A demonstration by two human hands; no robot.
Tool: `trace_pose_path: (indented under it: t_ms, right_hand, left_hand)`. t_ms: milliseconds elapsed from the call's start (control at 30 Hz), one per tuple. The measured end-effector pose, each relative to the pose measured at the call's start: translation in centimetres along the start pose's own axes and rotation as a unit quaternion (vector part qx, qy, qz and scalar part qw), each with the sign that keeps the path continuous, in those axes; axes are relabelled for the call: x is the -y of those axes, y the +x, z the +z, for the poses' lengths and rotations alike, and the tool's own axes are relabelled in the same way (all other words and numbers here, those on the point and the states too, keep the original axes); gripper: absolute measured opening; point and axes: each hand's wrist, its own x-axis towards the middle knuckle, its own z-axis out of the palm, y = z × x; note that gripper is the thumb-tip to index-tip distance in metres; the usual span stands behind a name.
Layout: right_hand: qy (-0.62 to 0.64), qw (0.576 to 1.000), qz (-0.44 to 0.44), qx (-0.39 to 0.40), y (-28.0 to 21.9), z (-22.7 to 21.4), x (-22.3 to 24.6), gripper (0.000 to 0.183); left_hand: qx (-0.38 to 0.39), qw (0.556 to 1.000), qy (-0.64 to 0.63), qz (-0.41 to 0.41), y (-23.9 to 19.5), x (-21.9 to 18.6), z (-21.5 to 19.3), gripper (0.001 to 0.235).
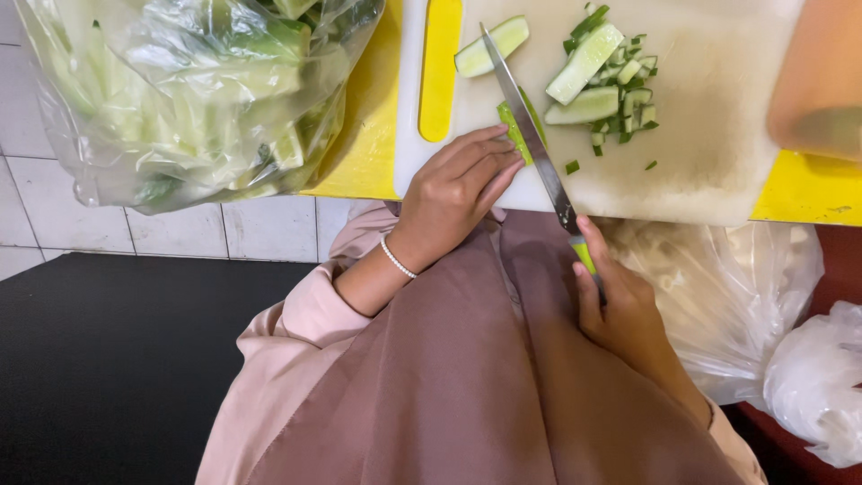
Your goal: The person slices a cucumber into small pieces on a white cutting board using a knife. The cucumber is first cut into halves, then into strips, and finally diced into small cubes. The diced cucumber is placed into a metal tray.
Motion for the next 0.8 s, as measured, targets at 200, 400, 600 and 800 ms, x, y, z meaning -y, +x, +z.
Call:
trace_pose_path:
  t_ms: [200,400,600,800]
  right_hand:
    - [0.012,0.999,0.009,0.03,-0.4,0.5,-0.5,0.046]
    - [-0.104,0.994,0.009,0.039,0.3,0.0,0.7,0.049]
    - [-0.048,0.996,0.059,0.049,-1.8,0.0,-2.5,0.052]
    - [0.016,0.958,0.251,0.136,-0.1,-2.3,0.2,0.054]
  left_hand:
    - [0.02,1.0,-0.017,0.002,0.6,0.0,-0.6,0.004]
    - [0.018,0.999,-0.028,-0.003,0.4,0.6,-0.1,0.006]
    - [0.015,0.994,-0.066,-0.089,1.2,1.3,-1.1,0.007]
    - [0.064,0.994,0.076,-0.041,3.4,4.1,-3.0,0.019]
